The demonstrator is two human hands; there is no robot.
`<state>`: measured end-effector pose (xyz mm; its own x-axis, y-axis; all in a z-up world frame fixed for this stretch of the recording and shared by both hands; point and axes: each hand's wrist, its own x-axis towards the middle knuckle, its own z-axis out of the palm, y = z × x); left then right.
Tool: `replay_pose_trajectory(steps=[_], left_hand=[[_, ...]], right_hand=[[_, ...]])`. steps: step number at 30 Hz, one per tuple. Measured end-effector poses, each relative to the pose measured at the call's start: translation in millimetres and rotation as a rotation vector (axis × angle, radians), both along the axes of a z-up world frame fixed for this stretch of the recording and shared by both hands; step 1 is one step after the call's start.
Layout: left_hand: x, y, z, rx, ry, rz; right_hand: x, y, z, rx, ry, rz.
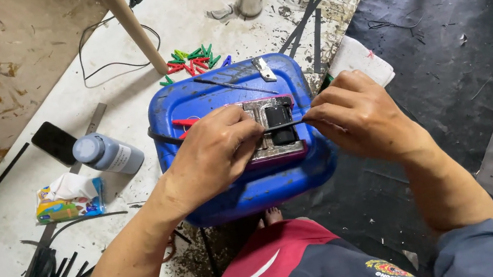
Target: Applying edge paint to long leather strips and hanging them on a rack to dry.
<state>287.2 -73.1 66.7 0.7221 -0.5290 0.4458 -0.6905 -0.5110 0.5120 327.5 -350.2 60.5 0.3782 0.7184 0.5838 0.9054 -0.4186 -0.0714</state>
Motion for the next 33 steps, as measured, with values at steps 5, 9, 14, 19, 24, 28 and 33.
replay_pose_trajectory(steps=[5,9,14,19,24,28,33], left_hand=[[1,-2,-2,0.032,-0.02,0.014],[1,-3,-5,0.058,-0.028,0.025],[1,-4,-5,0.044,-0.032,0.017],[1,-1,-6,0.019,-0.025,0.018],[2,-4,-8,0.042,-0.044,0.027],[4,-7,-9,0.055,-0.054,0.021],[2,-8,-7,0.03,-0.046,0.012]], right_hand=[[-1,14,3,0.03,-0.004,0.013],[-3,35,4,0.057,-0.021,0.065],[-4,24,0,0.024,-0.039,0.035],[-3,-1,-4,0.01,-0.053,-0.013],[-3,12,-1,0.047,-0.05,0.005],[-6,36,2,0.066,-0.037,0.032],[-5,31,0,0.062,-0.078,0.042]])
